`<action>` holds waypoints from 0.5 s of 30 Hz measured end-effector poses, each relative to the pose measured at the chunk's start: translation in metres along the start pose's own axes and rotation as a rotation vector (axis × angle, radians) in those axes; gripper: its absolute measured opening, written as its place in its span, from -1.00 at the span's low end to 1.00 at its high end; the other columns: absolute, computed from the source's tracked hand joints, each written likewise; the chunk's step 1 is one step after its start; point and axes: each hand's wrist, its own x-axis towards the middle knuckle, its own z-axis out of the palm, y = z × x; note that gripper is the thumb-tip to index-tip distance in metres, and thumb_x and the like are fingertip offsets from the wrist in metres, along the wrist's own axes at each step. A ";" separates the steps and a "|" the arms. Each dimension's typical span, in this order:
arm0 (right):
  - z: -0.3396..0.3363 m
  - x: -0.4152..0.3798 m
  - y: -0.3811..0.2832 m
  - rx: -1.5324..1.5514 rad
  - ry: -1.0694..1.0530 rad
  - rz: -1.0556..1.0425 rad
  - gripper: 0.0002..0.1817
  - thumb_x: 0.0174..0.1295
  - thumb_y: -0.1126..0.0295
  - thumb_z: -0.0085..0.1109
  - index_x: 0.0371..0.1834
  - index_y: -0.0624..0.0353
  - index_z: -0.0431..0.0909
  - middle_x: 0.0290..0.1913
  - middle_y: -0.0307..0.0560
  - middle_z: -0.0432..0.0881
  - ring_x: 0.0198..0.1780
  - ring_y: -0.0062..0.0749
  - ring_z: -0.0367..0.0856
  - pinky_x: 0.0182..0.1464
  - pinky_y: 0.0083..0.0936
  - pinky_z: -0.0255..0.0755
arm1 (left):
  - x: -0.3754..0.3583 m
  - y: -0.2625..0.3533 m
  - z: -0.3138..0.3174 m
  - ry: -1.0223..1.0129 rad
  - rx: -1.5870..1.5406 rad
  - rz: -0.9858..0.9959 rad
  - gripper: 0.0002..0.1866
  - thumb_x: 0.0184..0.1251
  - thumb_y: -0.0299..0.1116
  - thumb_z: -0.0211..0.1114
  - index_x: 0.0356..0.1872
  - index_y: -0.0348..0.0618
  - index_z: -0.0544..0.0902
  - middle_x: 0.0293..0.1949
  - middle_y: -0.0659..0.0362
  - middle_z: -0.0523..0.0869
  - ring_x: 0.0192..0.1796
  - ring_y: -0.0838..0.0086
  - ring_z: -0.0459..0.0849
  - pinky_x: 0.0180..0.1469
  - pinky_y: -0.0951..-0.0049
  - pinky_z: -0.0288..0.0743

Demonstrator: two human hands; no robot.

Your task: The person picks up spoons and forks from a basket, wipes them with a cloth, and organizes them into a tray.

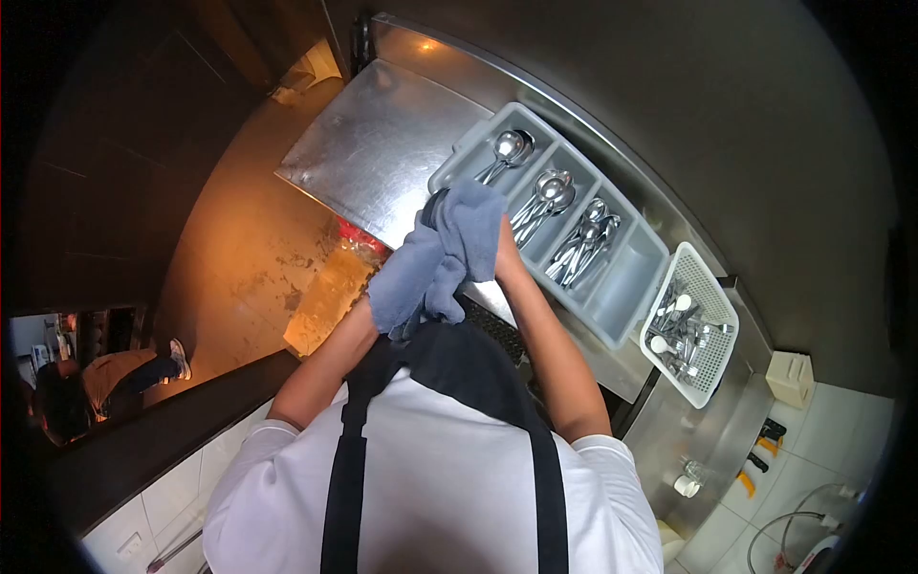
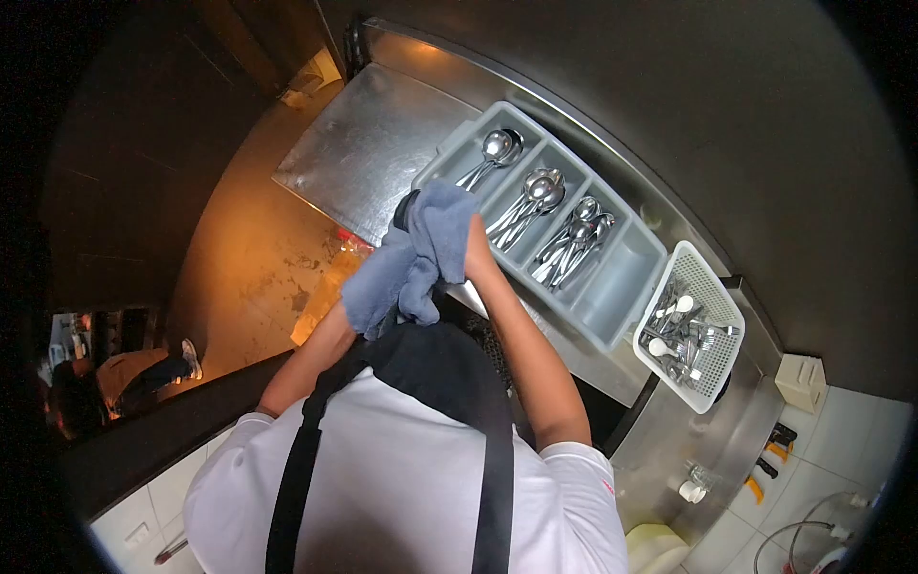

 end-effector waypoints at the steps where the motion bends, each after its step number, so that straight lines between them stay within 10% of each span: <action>1: -0.006 0.000 -0.003 -0.039 0.008 -0.013 -0.72 0.20 0.36 0.26 -0.09 0.31 0.65 -0.15 0.00 0.72 -0.14 -0.34 0.68 -0.06 -0.41 0.54 | 0.007 0.014 -0.014 -0.090 0.027 -0.043 -0.44 -0.22 0.30 0.27 -0.51 -0.04 0.65 -0.60 0.19 0.58 -0.56 0.30 0.60 0.00 -0.03 0.50; 5: -0.027 -0.004 -0.016 -0.140 0.107 -0.105 -0.68 0.21 0.35 0.26 -0.03 0.30 0.62 -0.06 0.01 0.70 -0.05 -0.25 0.67 0.05 -0.39 0.51 | 0.029 0.058 -0.050 -0.471 0.696 -0.136 -0.38 -0.28 0.23 0.33 -0.33 -0.14 0.70 -0.54 0.11 0.64 -0.50 0.29 0.63 -0.12 0.01 0.55; 9: -0.042 -0.001 -0.002 -0.164 0.289 -0.019 -0.70 0.20 0.36 0.27 -0.06 0.30 0.62 -0.10 0.00 0.70 -0.06 -0.23 0.66 0.04 -0.37 0.51 | 0.021 0.053 -0.035 -0.343 0.920 -0.127 -0.29 -0.19 -0.06 0.42 0.01 -0.38 0.57 -0.50 0.05 0.63 -0.46 0.35 0.63 -0.35 0.22 0.57; 15: -0.046 0.000 0.002 0.008 0.333 -0.078 -0.64 0.25 0.34 0.25 0.07 0.24 0.56 0.00 -0.04 0.67 -0.02 -0.36 0.63 0.02 -0.41 0.51 | 0.036 0.096 -0.050 0.365 -0.535 -0.626 -0.52 0.16 -0.47 0.30 0.06 -0.54 0.39 -0.42 -0.03 0.62 -0.34 0.20 0.65 -0.33 0.33 0.54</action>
